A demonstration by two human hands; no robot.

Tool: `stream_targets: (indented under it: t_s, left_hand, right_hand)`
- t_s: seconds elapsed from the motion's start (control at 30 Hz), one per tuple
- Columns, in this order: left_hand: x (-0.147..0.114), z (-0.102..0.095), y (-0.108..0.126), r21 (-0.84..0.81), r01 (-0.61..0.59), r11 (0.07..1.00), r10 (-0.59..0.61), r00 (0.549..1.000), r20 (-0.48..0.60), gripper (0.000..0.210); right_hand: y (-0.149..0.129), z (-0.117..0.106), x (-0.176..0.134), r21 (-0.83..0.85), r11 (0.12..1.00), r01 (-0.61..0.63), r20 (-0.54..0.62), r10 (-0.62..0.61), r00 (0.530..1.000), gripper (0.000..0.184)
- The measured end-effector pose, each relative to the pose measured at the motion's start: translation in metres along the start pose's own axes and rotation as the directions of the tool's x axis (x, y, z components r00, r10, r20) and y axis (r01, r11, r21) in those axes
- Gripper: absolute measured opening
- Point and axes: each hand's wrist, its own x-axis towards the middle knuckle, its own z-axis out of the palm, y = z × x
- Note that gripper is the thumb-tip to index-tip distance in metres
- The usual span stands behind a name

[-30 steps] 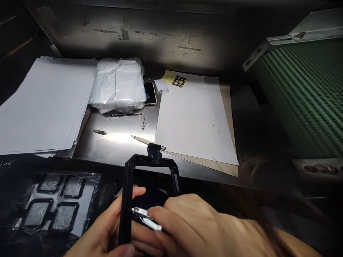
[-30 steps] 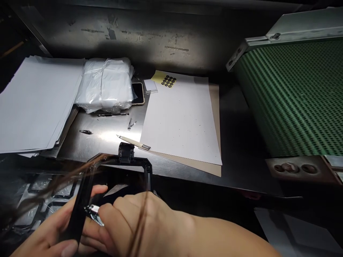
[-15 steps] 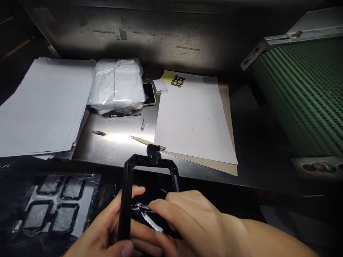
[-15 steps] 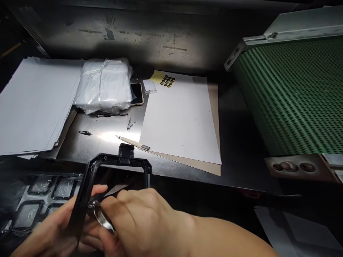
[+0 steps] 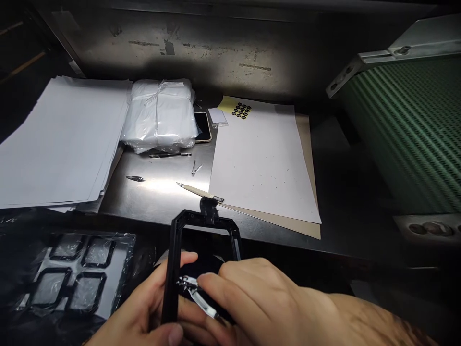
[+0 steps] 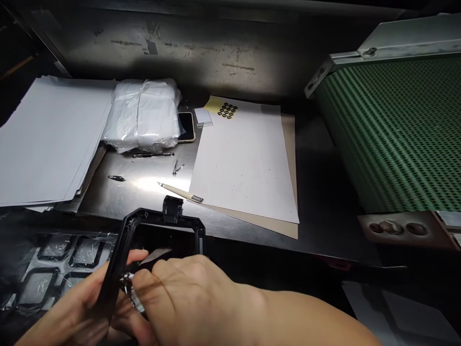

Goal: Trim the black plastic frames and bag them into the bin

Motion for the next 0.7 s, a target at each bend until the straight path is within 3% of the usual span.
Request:
stream_targets:
  t_s: [0.2, 0.37, 0.53, 0.7]
  left_hand:
    - [-0.004, 0.001, 0.001, 0.059, -0.011, 0.998, 0.013, 0.999, -0.035, 0.043]
    - [-0.004, 0.001, 0.004, 0.091, 0.042, 0.995, -0.034, 0.996, -0.078, 0.047]
    - [-0.001, -0.002, 0.003, 0.142, 0.088, 0.986, -0.074, 0.992, -0.099, 0.064]
    - [-0.001, -0.008, -0.006, 0.045, 0.089, 0.995, -0.086, 0.995, -0.057, 0.055]
  right_hand:
    - [-0.001, 0.0, 0.002, -0.16, 0.984, 0.075, 0.192, -0.044, 0.98, 0.03]
    - [0.0, 0.003, 0.0, -0.23, 0.969, 0.091, 0.138, -0.06, 0.989, 0.027]
    - [0.004, 0.01, -0.004, -0.213, 0.972, 0.103, -0.119, -0.131, 0.984, 0.038]
    - [0.01, 0.008, -0.009, -0.064, 0.998, 0.002, -0.085, -0.008, 0.996, 0.025]
